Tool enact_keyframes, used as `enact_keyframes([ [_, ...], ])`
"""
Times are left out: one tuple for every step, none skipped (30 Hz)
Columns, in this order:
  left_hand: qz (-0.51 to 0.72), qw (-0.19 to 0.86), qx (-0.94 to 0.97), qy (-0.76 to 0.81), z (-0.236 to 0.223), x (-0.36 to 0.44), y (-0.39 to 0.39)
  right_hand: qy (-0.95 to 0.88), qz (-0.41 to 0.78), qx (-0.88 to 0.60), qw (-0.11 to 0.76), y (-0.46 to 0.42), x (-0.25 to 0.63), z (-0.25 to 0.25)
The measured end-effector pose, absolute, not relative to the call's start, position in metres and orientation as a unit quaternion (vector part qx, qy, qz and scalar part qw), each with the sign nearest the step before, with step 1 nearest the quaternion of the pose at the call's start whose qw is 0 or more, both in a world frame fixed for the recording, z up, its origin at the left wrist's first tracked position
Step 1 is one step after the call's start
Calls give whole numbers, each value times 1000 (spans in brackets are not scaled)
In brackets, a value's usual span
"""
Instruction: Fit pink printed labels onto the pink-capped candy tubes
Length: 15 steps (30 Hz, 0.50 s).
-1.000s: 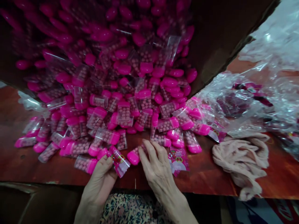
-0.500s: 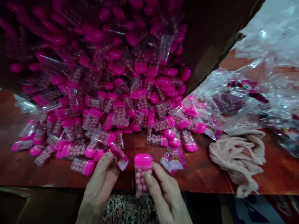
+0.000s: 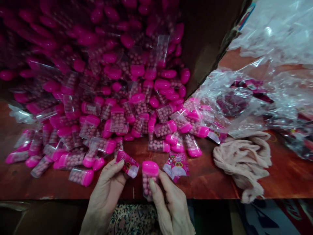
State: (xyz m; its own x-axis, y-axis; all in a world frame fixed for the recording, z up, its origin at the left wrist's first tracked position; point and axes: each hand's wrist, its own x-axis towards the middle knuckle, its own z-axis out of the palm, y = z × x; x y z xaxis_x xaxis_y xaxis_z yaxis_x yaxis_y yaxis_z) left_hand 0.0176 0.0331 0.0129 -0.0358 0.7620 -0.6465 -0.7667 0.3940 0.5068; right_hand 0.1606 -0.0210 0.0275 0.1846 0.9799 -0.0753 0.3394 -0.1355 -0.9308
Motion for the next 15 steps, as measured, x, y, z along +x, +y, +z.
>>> enact_keyframes([
  [548, 697, 2, 461, 12, 17, 33, -512, 384, -646, 416, -21, 162, 26],
  [545, 701, 8, 460, 12, 17, 32, -516, 382, -643, 417, -22, 164, 24],
  [541, 704, 16, 459, 11, 17, 32, -520, 380, -641, 416, -24, 165, 22],
  [538, 706, 23, 460, 10, 16, 32, -527, 376, -641, 412, -25, 166, 20],
  [538, 705, 26, 462, 10, 16, 32, -534, 367, -643, 407, -27, 167, 18],
  [540, 701, 27, 465, 9, 15, 32, -540, 356, -650, 399, -29, 167, 16],
  [543, 697, 25, 468, 8, 15, 32, -544, 342, -658, 393, -30, 167, 16],
  [547, 692, 21, 471, 8, 14, 32, -546, 332, -663, 389, -31, 166, 16],
  [552, 687, 16, 472, 8, 14, 32, -549, 328, -663, 388, -32, 165, 17],
  [555, 684, 13, 473, 7, 14, 32, -552, 334, -658, 389, -32, 164, 18],
  [557, 682, 12, 473, 7, 13, 33, -555, 345, -649, 391, -32, 162, 20],
  [558, 682, 13, 472, 7, 13, 33, -559, 355, -639, 390, -32, 161, 21],
  [558, 682, 14, 471, 7, 13, 33, -565, 354, -634, 391, -31, 159, 21],
  [557, 684, 15, 471, 7, 12, 33, -570, 342, -636, 392, -31, 159, 21],
  [554, 686, 17, 471, 7, 12, 33, -573, 325, -642, 392, -31, 158, 20],
])
